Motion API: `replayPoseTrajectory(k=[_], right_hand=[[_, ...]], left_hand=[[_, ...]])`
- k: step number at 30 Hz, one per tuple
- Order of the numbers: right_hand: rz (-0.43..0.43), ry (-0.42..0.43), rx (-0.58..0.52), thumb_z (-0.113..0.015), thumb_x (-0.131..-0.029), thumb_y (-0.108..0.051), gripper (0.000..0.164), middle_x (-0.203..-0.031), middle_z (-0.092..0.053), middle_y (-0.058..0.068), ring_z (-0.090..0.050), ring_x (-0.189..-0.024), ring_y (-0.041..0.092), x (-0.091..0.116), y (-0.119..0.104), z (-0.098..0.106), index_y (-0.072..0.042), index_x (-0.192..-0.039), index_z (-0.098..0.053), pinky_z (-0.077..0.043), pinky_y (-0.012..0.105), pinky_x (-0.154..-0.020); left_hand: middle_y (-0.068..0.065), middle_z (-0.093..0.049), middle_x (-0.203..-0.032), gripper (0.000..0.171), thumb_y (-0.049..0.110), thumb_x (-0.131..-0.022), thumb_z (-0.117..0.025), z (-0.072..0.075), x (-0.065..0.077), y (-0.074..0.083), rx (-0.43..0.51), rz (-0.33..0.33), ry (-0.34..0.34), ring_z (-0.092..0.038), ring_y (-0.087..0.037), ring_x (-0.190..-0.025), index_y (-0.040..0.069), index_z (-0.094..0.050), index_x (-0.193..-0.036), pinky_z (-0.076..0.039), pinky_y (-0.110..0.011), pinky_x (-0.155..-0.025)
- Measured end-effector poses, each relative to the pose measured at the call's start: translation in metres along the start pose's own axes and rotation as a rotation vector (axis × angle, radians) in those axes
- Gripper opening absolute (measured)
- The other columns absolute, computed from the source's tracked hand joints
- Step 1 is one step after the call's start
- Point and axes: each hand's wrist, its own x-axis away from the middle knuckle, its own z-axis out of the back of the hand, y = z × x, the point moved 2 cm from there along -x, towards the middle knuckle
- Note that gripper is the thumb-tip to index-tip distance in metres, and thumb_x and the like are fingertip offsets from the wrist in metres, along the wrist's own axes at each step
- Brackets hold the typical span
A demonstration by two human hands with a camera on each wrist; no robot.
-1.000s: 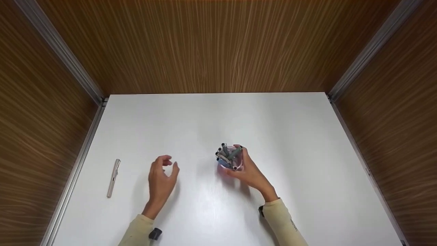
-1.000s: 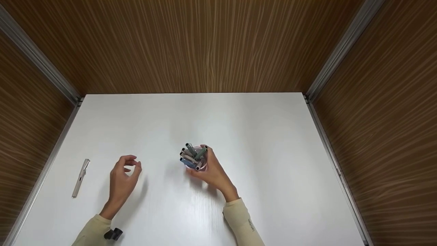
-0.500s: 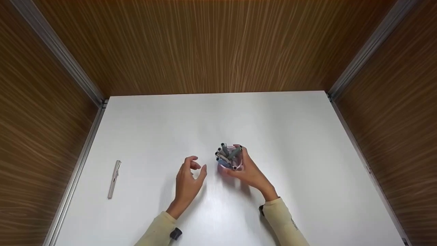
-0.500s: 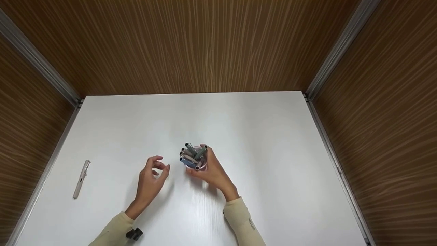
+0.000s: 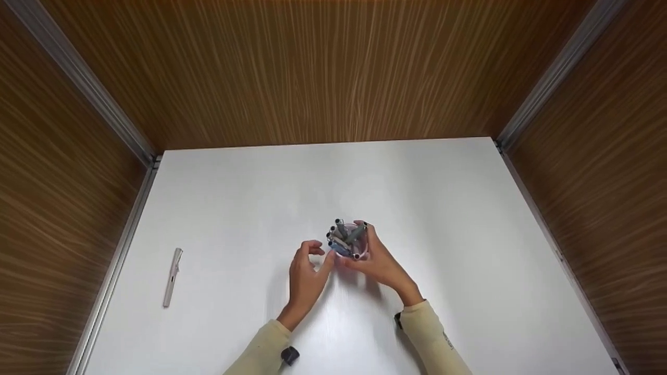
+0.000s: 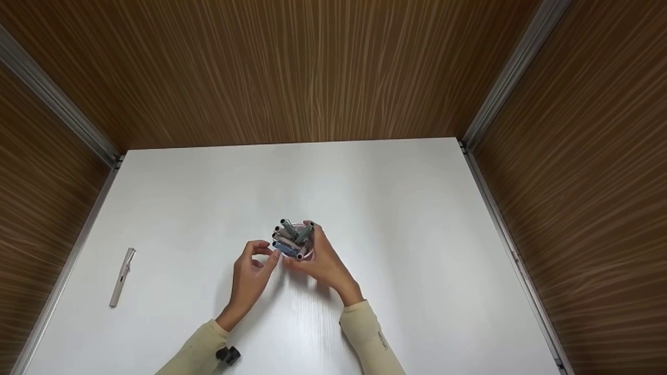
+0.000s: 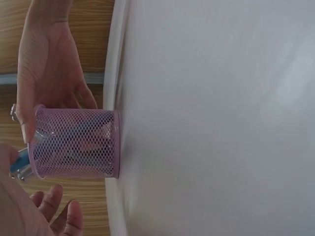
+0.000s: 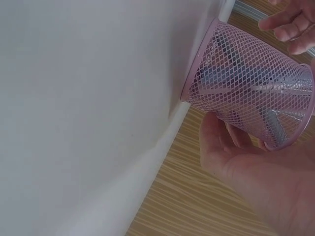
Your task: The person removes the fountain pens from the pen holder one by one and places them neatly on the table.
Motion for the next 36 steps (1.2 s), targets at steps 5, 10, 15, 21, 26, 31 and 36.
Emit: replayPoseTrajectory(k=[5, 10, 15, 21, 26, 31, 36], right_hand=[[0.004, -0.002, -0.005, -0.086, -0.081, -0.047, 0.100, -0.146, -0.054, 0.001, -0.053, -0.133, 0.022, -0.001, -0.001, -0.001, -0.021, -0.157, -0.027, -0.043, 0.053, -0.108], [0.005, 0.009, 0.005, -0.087, -0.081, -0.044, 0.100, -0.147, -0.053, 0.002, -0.051, -0.136, 0.023, -0.002, 0.000, -0.002, -0.018, -0.157, -0.028, -0.041, 0.053, -0.111], [0.006, 0.006, -0.019, -0.087, -0.084, -0.027, 0.098, -0.149, -0.051, 0.015, -0.049, -0.138, 0.035, -0.002, 0.000, -0.003, -0.006, -0.158, -0.026, -0.035, 0.060, -0.114], [0.033, 0.014, -0.007, -0.087, -0.084, -0.028, 0.097, -0.149, -0.051, 0.016, -0.049, -0.138, 0.034, -0.002, 0.001, -0.002, -0.008, -0.158, -0.028, -0.038, 0.059, -0.112], [0.034, 0.017, -0.004, -0.088, -0.082, -0.038, 0.098, -0.148, -0.053, 0.008, -0.051, -0.137, 0.027, -0.001, 0.000, 0.000, -0.014, -0.157, -0.030, -0.039, 0.054, -0.112], [0.028, 0.015, 0.007, -0.088, -0.081, -0.043, 0.098, -0.150, -0.051, 0.005, -0.050, -0.138, 0.026, 0.000, 0.001, 0.001, -0.017, -0.156, -0.030, -0.037, 0.054, -0.115], [0.019, -0.001, -0.001, -0.087, -0.082, -0.041, 0.099, -0.149, -0.052, 0.005, -0.053, -0.136, 0.026, -0.001, 0.002, 0.001, -0.013, -0.157, -0.028, -0.039, 0.053, -0.113]], left_hand=[[-0.004, -0.069, -0.089, 0.031, 0.032, -0.092, -0.077, -0.007, -0.004, 0.005, 0.046, -0.006, 0.015, -0.065, -0.021, -0.085, 0.009, -0.064, -0.108, -0.048, -0.030, -0.070], [0.003, -0.068, -0.082, 0.027, 0.033, -0.092, -0.078, -0.012, -0.008, 0.006, 0.087, 0.004, 0.007, -0.063, -0.011, -0.075, 0.014, -0.063, -0.103, -0.046, -0.024, -0.061], [0.006, -0.068, -0.081, 0.031, 0.035, -0.091, -0.079, -0.014, -0.009, 0.008, 0.100, -0.019, 0.026, -0.063, -0.008, -0.071, 0.014, -0.061, -0.104, -0.048, -0.023, -0.058], [0.006, -0.067, -0.075, 0.022, 0.025, -0.091, -0.080, -0.018, -0.009, 0.009, 0.109, -0.062, 0.077, -0.062, -0.008, -0.067, 0.013, -0.064, -0.100, -0.049, -0.023, -0.057], [0.005, -0.067, -0.074, 0.019, 0.021, -0.090, -0.080, -0.021, -0.009, 0.012, 0.101, -0.062, 0.087, -0.061, -0.008, -0.066, 0.012, -0.067, -0.100, -0.049, -0.023, -0.057], [0.004, -0.066, -0.073, 0.017, 0.022, -0.090, -0.080, -0.024, -0.007, 0.013, 0.146, -0.042, 0.074, -0.058, -0.008, -0.064, 0.011, -0.068, -0.097, -0.045, -0.021, -0.055], [0.005, -0.061, -0.068, 0.014, 0.023, -0.090, -0.081, -0.025, -0.005, 0.016, 0.177, -0.022, 0.074, -0.052, -0.008, -0.060, 0.013, -0.072, -0.095, -0.040, -0.020, -0.052]])
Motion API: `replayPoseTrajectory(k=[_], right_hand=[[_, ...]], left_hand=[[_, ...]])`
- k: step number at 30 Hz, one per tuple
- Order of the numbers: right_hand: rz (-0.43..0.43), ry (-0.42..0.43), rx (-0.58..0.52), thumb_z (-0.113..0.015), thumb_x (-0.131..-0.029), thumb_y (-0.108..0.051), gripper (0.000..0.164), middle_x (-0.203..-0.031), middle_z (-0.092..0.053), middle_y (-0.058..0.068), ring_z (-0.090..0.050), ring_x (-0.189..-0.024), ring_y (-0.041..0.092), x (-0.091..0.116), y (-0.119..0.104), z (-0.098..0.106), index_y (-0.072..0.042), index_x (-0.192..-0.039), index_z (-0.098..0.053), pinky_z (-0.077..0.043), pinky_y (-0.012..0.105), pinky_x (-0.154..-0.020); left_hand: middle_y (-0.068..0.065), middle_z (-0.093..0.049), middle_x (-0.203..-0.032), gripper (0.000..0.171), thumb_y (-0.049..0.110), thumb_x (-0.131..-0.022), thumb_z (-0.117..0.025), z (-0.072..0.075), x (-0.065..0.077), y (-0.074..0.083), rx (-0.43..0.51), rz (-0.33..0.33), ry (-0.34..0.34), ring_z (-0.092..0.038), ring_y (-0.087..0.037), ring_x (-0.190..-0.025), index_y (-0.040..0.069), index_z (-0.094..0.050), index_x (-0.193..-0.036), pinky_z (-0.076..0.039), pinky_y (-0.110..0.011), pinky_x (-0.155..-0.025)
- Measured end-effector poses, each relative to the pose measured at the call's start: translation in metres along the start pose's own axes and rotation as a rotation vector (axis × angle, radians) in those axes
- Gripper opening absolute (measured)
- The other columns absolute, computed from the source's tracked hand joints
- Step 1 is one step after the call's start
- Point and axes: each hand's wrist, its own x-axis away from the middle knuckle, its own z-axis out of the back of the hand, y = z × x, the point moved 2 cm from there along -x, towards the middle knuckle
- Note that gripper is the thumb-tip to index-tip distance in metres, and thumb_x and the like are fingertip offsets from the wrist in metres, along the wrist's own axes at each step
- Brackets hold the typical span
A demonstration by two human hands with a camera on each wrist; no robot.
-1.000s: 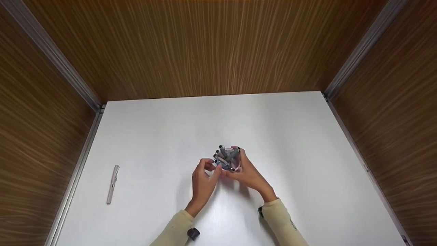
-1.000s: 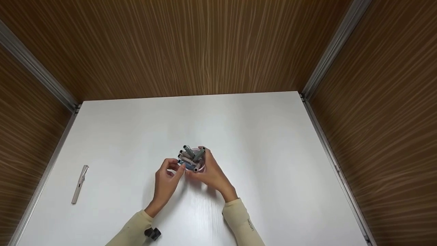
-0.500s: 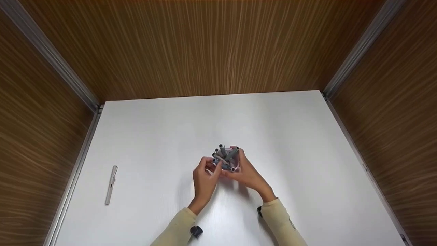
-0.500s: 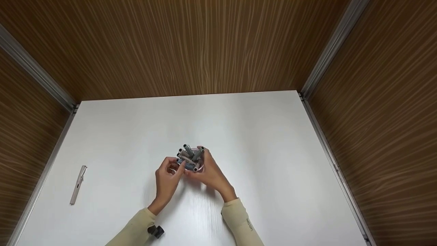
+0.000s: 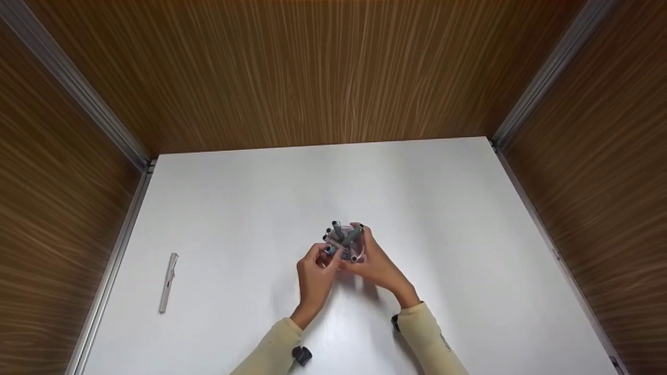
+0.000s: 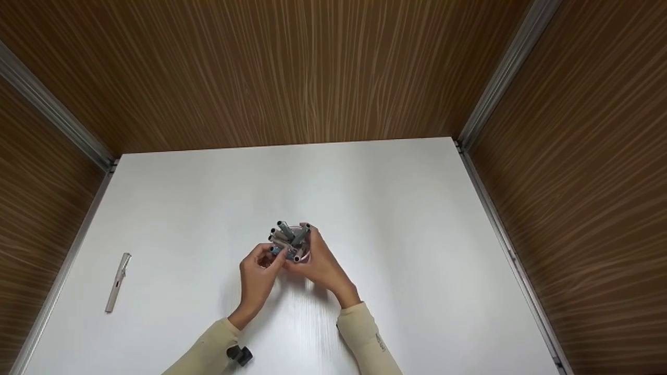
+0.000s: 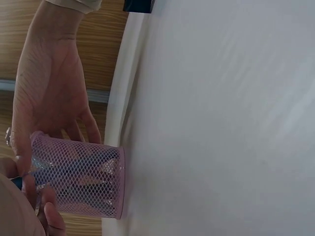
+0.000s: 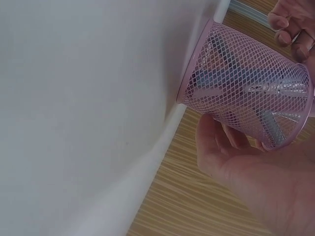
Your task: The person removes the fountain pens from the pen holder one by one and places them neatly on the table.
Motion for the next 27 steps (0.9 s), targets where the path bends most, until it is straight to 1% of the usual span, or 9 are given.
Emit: replayPoseTrajectory(k=[3, 5, 8, 11, 15, 19, 22, 27], right_hand=[[0.005, 0.006, -0.019, -0.088, -0.083, -0.034, 0.098, -0.149, -0.052, 0.008, -0.053, -0.135, 0.030, 0.000, 0.001, 0.000, -0.012, -0.158, -0.028, -0.039, 0.057, -0.112], [0.008, 0.007, -0.037, -0.088, -0.082, -0.029, 0.099, -0.148, -0.052, 0.012, -0.053, -0.135, 0.034, 0.000, 0.001, -0.001, -0.012, -0.158, -0.028, -0.038, 0.060, -0.111], [0.010, 0.003, -0.056, -0.088, -0.083, -0.027, 0.099, -0.148, -0.052, 0.015, -0.052, -0.135, 0.037, -0.001, 0.002, -0.001, -0.012, -0.159, -0.026, -0.038, 0.062, -0.110], [0.014, -0.009, -0.065, -0.087, -0.084, -0.031, 0.099, -0.148, -0.051, 0.012, -0.052, -0.136, 0.034, -0.002, 0.001, -0.003, -0.013, -0.159, -0.025, -0.039, 0.059, -0.111], [0.010, -0.025, -0.070, -0.086, -0.084, -0.036, 0.099, -0.149, -0.051, 0.003, -0.050, -0.139, 0.024, -0.003, 0.000, -0.005, -0.014, -0.158, -0.024, -0.039, 0.053, -0.114], [0.004, -0.022, -0.064, -0.086, -0.085, -0.033, 0.098, -0.149, -0.051, 0.000, -0.049, -0.139, 0.022, -0.001, -0.001, -0.005, -0.013, -0.158, -0.024, -0.038, 0.053, -0.114], [0.002, -0.018, -0.052, -0.086, -0.085, -0.031, 0.098, -0.151, -0.050, 0.001, -0.048, -0.140, 0.023, -0.001, -0.002, -0.005, -0.013, -0.158, -0.023, -0.037, 0.054, -0.115], [-0.010, -0.010, -0.050, -0.087, -0.085, -0.030, 0.096, -0.149, -0.051, -0.001, -0.048, -0.140, 0.021, -0.001, -0.003, -0.005, -0.015, -0.158, -0.026, -0.038, 0.052, -0.114]], left_hand=[[0.006, -0.055, -0.064, 0.013, 0.025, -0.090, -0.082, 0.001, 0.001, 0.002, 0.013, 0.007, -0.005, -0.047, -0.006, -0.057, 0.014, -0.075, -0.095, -0.036, -0.020, -0.051], [0.006, -0.053, -0.061, 0.012, 0.024, -0.089, -0.082, 0.002, 0.001, 0.003, 0.040, 0.010, -0.010, -0.044, -0.007, -0.055, 0.015, -0.077, -0.096, -0.034, -0.020, -0.051], [0.005, -0.056, -0.061, 0.013, 0.024, -0.089, -0.083, 0.006, -0.001, 0.006, 0.076, 0.010, -0.024, -0.044, -0.007, -0.054, 0.015, -0.079, -0.097, -0.033, -0.020, -0.051], [0.004, -0.064, -0.063, 0.015, 0.024, -0.088, -0.083, 0.012, -0.004, 0.008, 0.105, 0.002, -0.033, -0.049, -0.009, -0.056, 0.014, -0.080, -0.098, -0.035, -0.020, -0.051], [0.003, -0.070, -0.070, 0.014, 0.022, -0.088, -0.083, 0.020, -0.009, 0.009, 0.109, -0.002, -0.037, -0.055, -0.010, -0.063, 0.014, -0.080, -0.099, -0.039, -0.023, -0.054], [0.004, -0.072, -0.078, 0.015, 0.023, -0.090, -0.081, 0.024, -0.012, 0.010, 0.121, -0.001, -0.064, -0.058, -0.011, -0.068, 0.014, -0.078, -0.102, -0.044, -0.026, -0.059], [0.004, -0.072, -0.083, 0.019, 0.025, -0.091, -0.080, 0.025, -0.012, 0.012, 0.154, -0.006, -0.085, -0.060, -0.013, -0.072, 0.012, -0.077, -0.104, -0.046, -0.027, -0.062], [0.000, -0.071, -0.091, 0.020, 0.016, -0.091, -0.080, 0.025, -0.012, 0.013, 0.225, -0.011, -0.108, -0.062, -0.017, -0.081, 0.004, -0.076, -0.106, -0.049, -0.024, -0.067]])
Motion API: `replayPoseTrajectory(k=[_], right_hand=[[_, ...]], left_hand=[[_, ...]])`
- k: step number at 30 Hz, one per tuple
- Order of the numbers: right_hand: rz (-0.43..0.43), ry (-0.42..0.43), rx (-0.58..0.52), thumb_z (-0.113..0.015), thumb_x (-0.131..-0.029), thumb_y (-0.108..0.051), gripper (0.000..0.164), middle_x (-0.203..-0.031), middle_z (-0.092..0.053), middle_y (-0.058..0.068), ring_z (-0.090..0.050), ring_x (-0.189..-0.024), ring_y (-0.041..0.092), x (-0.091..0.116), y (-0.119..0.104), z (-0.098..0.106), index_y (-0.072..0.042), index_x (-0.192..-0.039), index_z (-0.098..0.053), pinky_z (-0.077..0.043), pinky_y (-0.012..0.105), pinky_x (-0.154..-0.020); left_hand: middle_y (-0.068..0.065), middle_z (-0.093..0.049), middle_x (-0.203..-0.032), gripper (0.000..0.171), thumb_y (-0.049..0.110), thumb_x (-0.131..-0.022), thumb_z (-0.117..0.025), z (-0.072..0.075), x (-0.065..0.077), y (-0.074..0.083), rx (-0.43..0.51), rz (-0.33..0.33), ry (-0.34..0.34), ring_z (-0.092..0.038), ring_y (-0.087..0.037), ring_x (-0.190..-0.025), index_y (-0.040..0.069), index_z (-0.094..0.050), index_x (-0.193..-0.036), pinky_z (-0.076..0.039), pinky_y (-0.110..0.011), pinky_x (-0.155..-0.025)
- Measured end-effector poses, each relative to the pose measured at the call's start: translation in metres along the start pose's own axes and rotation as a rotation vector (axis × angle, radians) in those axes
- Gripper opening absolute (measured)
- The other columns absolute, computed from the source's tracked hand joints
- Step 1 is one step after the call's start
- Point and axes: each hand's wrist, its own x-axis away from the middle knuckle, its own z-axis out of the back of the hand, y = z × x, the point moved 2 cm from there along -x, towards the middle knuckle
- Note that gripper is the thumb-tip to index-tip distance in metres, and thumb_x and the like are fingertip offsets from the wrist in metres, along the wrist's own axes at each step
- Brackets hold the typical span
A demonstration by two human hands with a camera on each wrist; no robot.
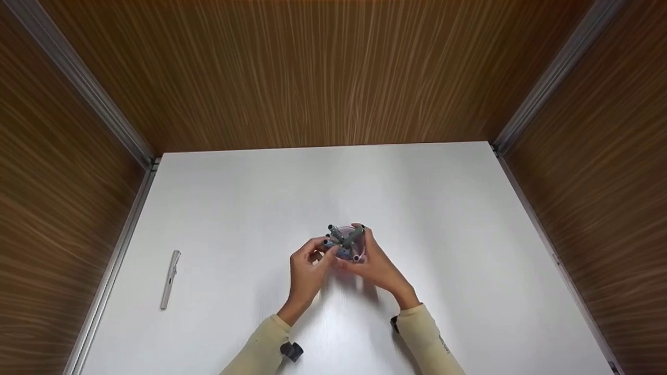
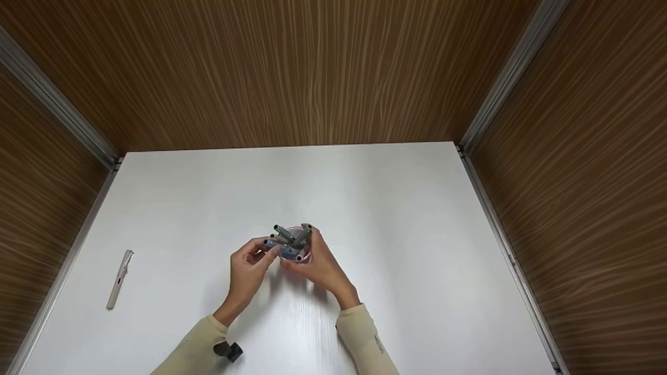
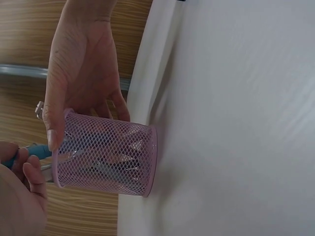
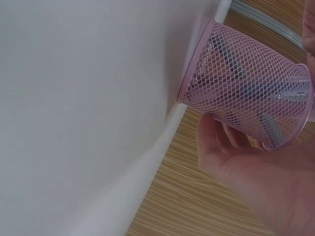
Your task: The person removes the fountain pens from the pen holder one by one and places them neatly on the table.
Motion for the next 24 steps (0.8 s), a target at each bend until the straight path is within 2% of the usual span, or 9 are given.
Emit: replayPoseTrajectory(k=[5, 8, 12, 15, 18, 20, 24], right_hand=[[0.006, -0.003, -0.020, -0.087, -0.084, -0.026, 0.095, -0.147, -0.052, 0.001, -0.051, -0.137, 0.022, -0.001, 0.002, 0.000, -0.015, -0.157, -0.027, -0.042, 0.051, -0.111], [0.016, -0.006, -0.028, -0.087, -0.084, -0.031, 0.096, -0.147, -0.052, 0.002, -0.052, -0.135, 0.023, 0.000, 0.002, 0.000, -0.014, -0.157, -0.026, -0.042, 0.053, -0.110], [0.021, -0.014, -0.020, -0.086, -0.084, -0.039, 0.098, -0.148, -0.050, 0.003, -0.053, -0.134, 0.023, 0.001, 0.002, 0.001, -0.015, -0.158, -0.025, -0.042, 0.053, -0.110], [0.021, -0.017, -0.010, -0.085, -0.085, -0.038, 0.097, -0.147, -0.049, 0.003, -0.053, -0.133, 0.023, 0.001, 0.001, 0.001, -0.016, -0.158, -0.024, -0.043, 0.050, -0.109], [0.018, -0.008, 0.009, -0.086, -0.083, -0.039, 0.098, -0.146, -0.050, 0.003, -0.053, -0.131, 0.022, 0.001, 0.001, 0.001, -0.018, -0.157, -0.025, -0.043, 0.050, -0.108], [0.015, -0.001, 0.024, -0.087, -0.082, -0.041, 0.100, -0.145, -0.051, 0.003, -0.053, -0.131, 0.022, 0.001, 0.001, 0.001, -0.017, -0.157, -0.026, -0.043, 0.050, -0.108], [0.007, 0.000, 0.018, -0.088, -0.082, -0.039, 0.100, -0.144, -0.053, 0.003, -0.055, -0.130, 0.021, 0.000, 0.000, 0.000, -0.016, -0.157, -0.026, -0.044, 0.051, -0.108]], left_hand=[[-0.010, -0.067, -0.103, 0.020, 0.007, -0.091, -0.078, -0.001, -0.001, 0.006, 0.061, -0.011, 0.010, -0.063, -0.021, -0.088, -0.003, -0.074, -0.108, -0.056, -0.026, -0.071], [-0.011, -0.069, -0.106, 0.022, 0.009, -0.093, -0.076, 0.001, -0.002, 0.008, 0.117, 0.002, -0.020, -0.066, -0.021, -0.077, -0.002, -0.072, -0.112, -0.056, -0.027, -0.059], [-0.018, -0.071, -0.109, 0.029, 0.016, -0.099, -0.069, 0.003, -0.003, 0.007, 0.224, 0.000, -0.100, -0.070, -0.030, -0.063, -0.001, -0.065, -0.122, -0.055, -0.040, -0.047], [-0.030, -0.067, -0.112, 0.029, 0.014, -0.104, -0.061, 0.003, -0.005, 0.008, 0.301, -0.024, -0.143, -0.072, -0.039, -0.067, -0.002, -0.059, -0.128, -0.058, -0.050, -0.054], [-0.037, -0.064, -0.112, 0.027, 0.010, -0.107, -0.054, 0.004, -0.006, 0.010, 0.347, -0.048, -0.162, -0.074, -0.039, -0.072, -0.002, -0.054, -0.131, -0.060, -0.051, -0.061], [-0.037, -0.063, -0.112, 0.028, 0.009, -0.108, -0.051, 0.004, -0.008, 0.011, 0.352, -0.059, -0.162, -0.074, -0.039, -0.077, -0.003, -0.051, -0.133, -0.061, -0.051, -0.067], [-0.029, -0.063, -0.114, 0.032, 0.012, -0.108, -0.052, 0.007, -0.010, 0.013, 0.300, -0.062, -0.131, -0.074, -0.035, -0.084, -0.005, -0.048, -0.135, -0.061, -0.047, -0.075]])
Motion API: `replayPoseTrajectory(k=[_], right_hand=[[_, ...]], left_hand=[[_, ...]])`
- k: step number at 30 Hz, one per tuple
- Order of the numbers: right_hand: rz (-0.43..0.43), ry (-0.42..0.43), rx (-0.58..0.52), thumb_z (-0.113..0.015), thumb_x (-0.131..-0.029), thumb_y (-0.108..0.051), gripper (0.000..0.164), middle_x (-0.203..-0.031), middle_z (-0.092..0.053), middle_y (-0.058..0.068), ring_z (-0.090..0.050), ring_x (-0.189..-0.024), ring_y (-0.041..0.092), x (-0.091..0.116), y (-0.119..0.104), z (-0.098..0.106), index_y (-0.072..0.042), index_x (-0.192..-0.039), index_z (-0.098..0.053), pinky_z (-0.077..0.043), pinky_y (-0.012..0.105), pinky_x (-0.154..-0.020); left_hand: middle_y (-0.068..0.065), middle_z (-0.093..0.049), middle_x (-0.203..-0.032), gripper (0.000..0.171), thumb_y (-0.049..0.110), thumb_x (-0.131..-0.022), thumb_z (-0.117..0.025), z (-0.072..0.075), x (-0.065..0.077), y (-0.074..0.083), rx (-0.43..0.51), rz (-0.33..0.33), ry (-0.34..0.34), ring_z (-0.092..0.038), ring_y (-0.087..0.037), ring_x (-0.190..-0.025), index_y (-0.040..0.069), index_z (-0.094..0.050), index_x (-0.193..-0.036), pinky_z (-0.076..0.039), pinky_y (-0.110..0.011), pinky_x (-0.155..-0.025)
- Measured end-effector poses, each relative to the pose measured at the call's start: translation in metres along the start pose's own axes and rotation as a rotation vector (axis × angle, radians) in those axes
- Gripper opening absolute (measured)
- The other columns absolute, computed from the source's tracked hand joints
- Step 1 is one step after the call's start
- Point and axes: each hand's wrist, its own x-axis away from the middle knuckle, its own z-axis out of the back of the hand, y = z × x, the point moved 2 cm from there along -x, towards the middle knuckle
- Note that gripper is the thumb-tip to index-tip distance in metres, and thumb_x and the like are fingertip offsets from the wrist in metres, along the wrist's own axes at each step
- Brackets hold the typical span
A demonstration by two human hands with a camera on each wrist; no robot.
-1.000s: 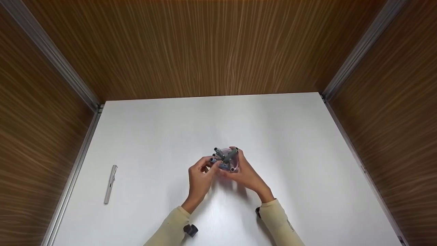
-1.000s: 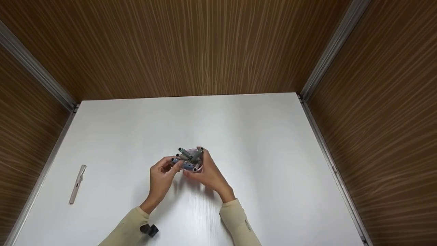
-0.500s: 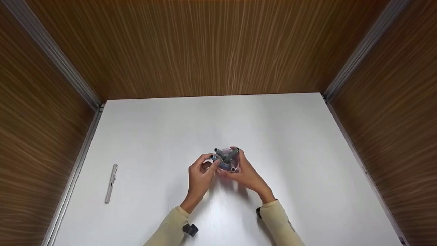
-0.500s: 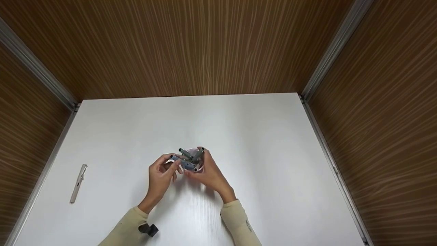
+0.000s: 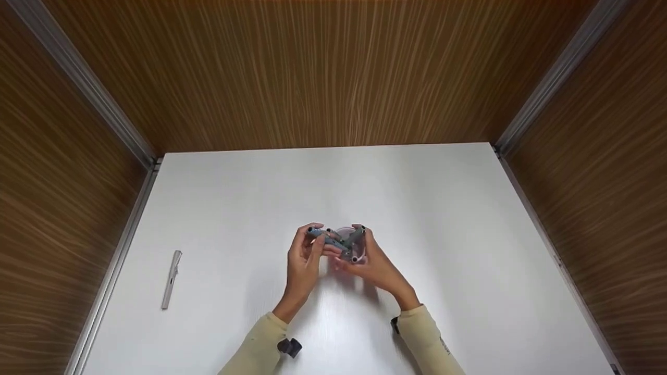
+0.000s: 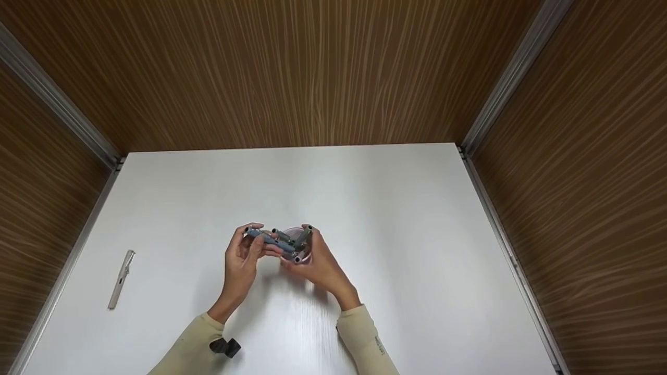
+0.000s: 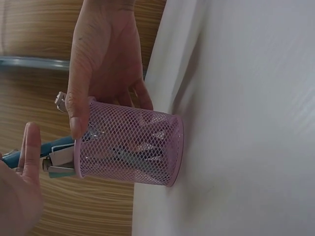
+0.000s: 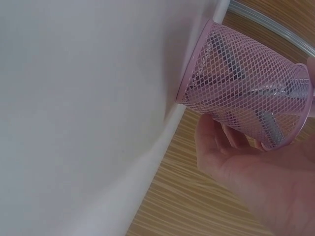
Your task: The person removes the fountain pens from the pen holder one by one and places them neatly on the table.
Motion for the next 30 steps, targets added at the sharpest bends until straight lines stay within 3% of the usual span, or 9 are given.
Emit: replayPoseTrajectory(k=[7, 13, 17, 25, 30], right_hand=[[-0.004, -0.003, -0.007, -0.087, -0.083, -0.032, 0.097, -0.145, -0.053, 0.003, -0.053, -0.133, 0.022, 0.000, 0.000, 0.000, -0.017, -0.157, -0.026, -0.041, 0.054, -0.111], [-0.041, 0.009, 0.031, -0.088, -0.083, -0.032, 0.097, -0.144, -0.054, 0.000, -0.052, -0.133, 0.021, 0.002, 0.000, -0.001, -0.024, -0.157, -0.025, -0.040, 0.055, -0.111], [-0.024, 0.018, 0.010, -0.088, -0.083, -0.028, 0.097, -0.144, -0.055, 0.003, -0.051, -0.134, 0.024, 0.002, -0.001, 0.000, -0.021, -0.157, -0.026, -0.038, 0.057, -0.112], [-0.017, 0.011, 0.013, -0.087, -0.083, -0.027, 0.097, -0.145, -0.054, 0.004, -0.052, -0.134, 0.023, 0.001, -0.002, -0.001, -0.018, -0.158, -0.026, -0.039, 0.054, -0.111], [-0.018, 0.008, 0.007, -0.088, -0.083, -0.027, 0.099, -0.142, -0.056, 0.003, -0.056, -0.125, 0.023, 0.001, -0.001, -0.001, -0.015, -0.159, -0.025, -0.044, 0.052, -0.104]], left_hand=[[-0.023, -0.067, -0.110, 0.026, 0.007, -0.101, -0.064, 0.008, 0.000, 0.007, -0.014, -0.010, 0.124, -0.071, -0.029, -0.080, -0.005, -0.053, -0.122, -0.061, -0.036, -0.071], [-0.029, -0.067, -0.104, 0.016, -0.001, -0.101, -0.061, 0.016, 0.002, 0.021, -0.056, -0.122, 0.219, -0.067, -0.023, -0.075, -0.004, -0.059, -0.117, -0.059, -0.029, -0.066], [-0.029, -0.067, -0.103, 0.019, -0.004, -0.100, -0.060, 0.020, 0.002, 0.027, -0.076, -0.172, 0.257, -0.066, -0.023, -0.076, -0.006, -0.063, -0.118, -0.058, -0.027, -0.067], [-0.034, -0.065, -0.109, 0.034, -0.013, -0.098, -0.058, 0.031, 0.004, 0.030, -0.112, -0.178, 0.313, -0.061, -0.016, -0.074, -0.011, -0.061, -0.131, -0.055, -0.020, -0.067], [-0.023, -0.067, -0.108, 0.029, -0.011, -0.100, -0.054, 0.036, 0.005, 0.041, -0.179, -0.152, 0.346, -0.056, -0.014, -0.075, -0.010, -0.063, -0.128, -0.049, -0.016, -0.070]])
